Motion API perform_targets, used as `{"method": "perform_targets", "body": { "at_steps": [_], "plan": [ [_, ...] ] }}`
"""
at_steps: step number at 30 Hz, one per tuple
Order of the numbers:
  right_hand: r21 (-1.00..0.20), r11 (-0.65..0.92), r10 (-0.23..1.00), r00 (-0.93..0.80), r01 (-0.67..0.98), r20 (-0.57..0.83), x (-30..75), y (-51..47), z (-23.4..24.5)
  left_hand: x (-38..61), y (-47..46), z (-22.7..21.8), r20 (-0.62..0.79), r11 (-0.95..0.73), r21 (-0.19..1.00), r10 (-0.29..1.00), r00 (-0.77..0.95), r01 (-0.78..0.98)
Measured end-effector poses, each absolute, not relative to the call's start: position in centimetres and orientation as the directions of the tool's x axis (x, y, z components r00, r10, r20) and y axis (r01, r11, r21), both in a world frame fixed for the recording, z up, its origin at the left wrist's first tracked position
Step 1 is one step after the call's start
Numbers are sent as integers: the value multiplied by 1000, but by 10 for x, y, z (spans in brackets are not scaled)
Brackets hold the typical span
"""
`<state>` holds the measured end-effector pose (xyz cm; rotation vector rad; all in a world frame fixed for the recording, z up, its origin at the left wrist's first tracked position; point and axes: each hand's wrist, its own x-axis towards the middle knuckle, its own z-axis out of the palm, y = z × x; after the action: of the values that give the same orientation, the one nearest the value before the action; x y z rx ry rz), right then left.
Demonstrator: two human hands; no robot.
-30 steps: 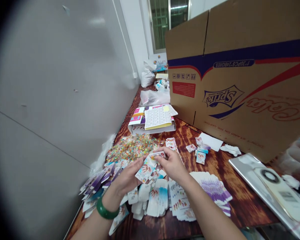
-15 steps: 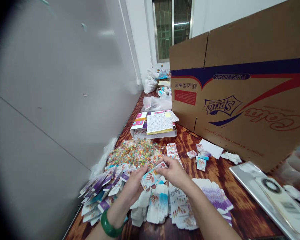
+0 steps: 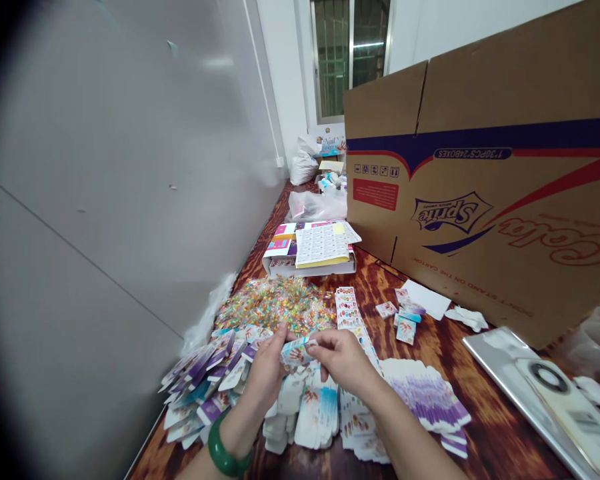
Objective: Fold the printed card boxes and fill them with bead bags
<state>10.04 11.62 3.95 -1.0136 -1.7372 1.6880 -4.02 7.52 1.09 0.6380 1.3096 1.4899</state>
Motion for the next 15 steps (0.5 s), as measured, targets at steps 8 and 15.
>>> {"method": "perform_targets", "body": {
  "at_steps": [8,15],
  "plan": [
    [-944,43,737,-649,327,-191,103,112,35,-34,72,11,-254,122,925,903,-346,-359],
    [-837,309,893,-440,452,92,104,111,35,-39,72,5,-244,130,888,946,-212,-441]
  ]
}}
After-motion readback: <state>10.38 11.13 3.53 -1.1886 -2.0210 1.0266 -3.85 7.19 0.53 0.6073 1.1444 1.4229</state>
